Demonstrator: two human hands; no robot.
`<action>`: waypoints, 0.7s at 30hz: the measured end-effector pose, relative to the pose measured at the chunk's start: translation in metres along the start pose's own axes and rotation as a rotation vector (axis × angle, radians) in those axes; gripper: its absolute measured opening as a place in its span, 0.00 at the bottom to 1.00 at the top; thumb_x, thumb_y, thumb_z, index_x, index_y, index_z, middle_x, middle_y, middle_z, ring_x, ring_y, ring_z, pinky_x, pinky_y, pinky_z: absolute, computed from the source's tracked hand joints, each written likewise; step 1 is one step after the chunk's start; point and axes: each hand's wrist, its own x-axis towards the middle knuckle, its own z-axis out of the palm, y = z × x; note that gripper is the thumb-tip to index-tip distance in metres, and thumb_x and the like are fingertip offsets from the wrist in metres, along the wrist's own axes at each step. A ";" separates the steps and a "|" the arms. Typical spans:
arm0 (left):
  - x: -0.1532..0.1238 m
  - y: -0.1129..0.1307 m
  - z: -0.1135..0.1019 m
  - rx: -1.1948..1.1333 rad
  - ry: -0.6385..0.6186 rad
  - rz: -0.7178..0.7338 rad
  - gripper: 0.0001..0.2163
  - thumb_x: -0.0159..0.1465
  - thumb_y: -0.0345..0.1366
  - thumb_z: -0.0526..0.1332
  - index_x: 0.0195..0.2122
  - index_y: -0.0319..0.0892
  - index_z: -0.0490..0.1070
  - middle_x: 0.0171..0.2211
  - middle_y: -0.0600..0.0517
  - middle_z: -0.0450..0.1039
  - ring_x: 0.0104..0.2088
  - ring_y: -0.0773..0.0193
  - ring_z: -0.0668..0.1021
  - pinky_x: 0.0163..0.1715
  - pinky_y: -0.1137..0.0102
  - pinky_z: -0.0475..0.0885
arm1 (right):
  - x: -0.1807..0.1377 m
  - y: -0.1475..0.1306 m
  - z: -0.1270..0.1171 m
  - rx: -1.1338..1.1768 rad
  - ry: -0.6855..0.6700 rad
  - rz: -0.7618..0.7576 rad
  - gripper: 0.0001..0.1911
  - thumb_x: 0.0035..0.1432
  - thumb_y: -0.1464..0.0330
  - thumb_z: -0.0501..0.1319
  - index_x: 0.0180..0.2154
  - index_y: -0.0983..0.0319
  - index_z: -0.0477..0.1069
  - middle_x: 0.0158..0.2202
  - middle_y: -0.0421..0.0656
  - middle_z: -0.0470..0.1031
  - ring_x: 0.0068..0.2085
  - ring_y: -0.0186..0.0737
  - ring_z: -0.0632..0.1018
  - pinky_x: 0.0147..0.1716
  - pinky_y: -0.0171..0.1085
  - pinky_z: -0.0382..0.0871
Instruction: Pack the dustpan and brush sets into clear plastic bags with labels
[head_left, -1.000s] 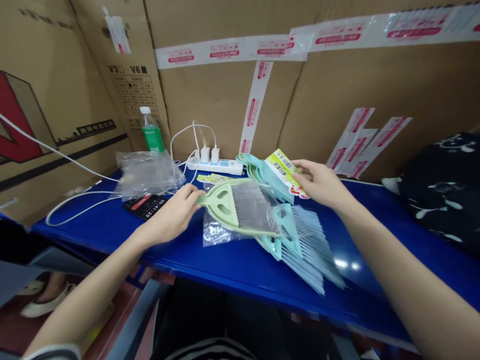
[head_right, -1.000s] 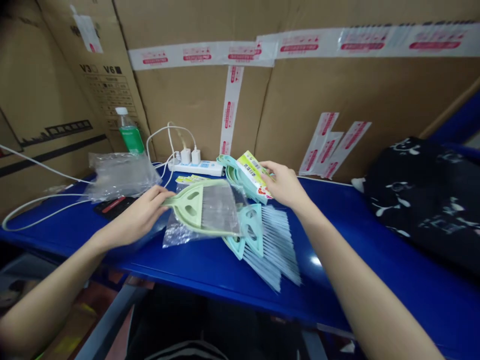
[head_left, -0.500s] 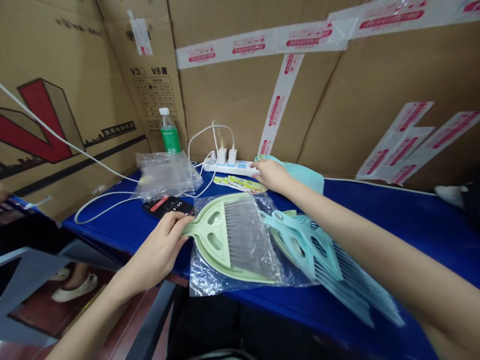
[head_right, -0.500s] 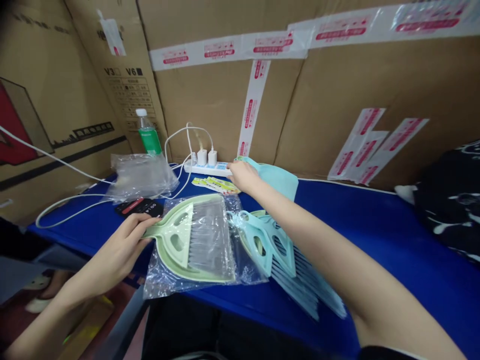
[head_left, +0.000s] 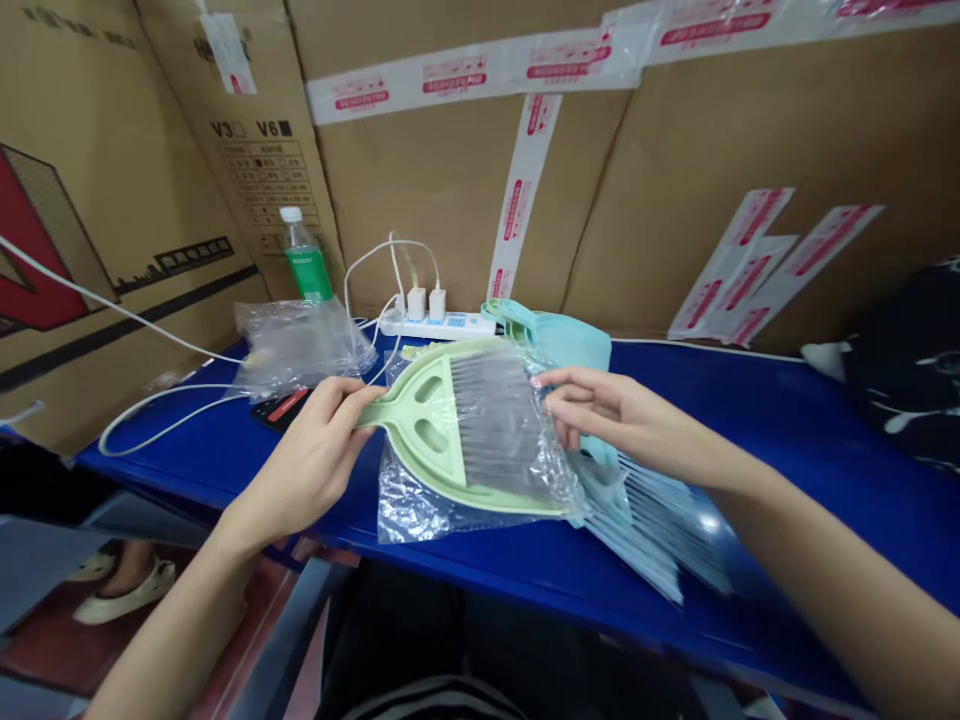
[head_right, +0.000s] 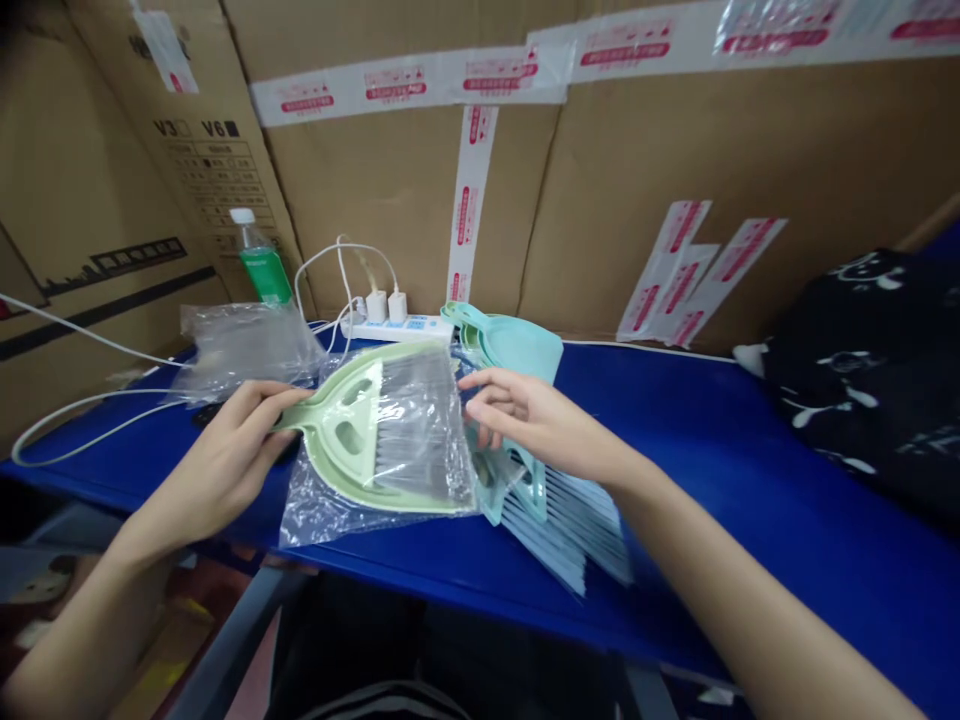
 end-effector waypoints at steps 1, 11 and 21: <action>0.007 0.002 -0.001 -0.001 -0.005 0.017 0.13 0.68 0.31 0.46 0.52 0.41 0.61 0.44 0.45 0.65 0.44 0.57 0.72 0.45 0.62 0.71 | -0.001 0.005 -0.002 0.064 0.024 0.022 0.21 0.54 0.54 0.59 0.45 0.60 0.70 0.24 0.39 0.73 0.26 0.37 0.76 0.27 0.38 0.72; 0.075 0.008 0.032 -0.122 -0.106 0.198 0.15 0.68 0.31 0.46 0.55 0.39 0.59 0.47 0.43 0.65 0.47 0.56 0.70 0.48 0.57 0.70 | -0.001 0.026 -0.021 0.475 0.251 0.232 0.19 0.50 0.63 0.64 0.45 0.58 0.68 0.35 0.43 0.79 0.35 0.40 0.80 0.36 0.39 0.77; 0.057 0.013 0.042 0.155 0.070 0.445 0.16 0.68 0.28 0.50 0.51 0.50 0.70 0.48 0.49 0.74 0.44 0.61 0.75 0.43 0.64 0.72 | 0.004 0.035 -0.014 0.435 0.279 0.200 0.20 0.49 0.66 0.63 0.46 0.58 0.67 0.36 0.44 0.80 0.39 0.43 0.81 0.39 0.41 0.77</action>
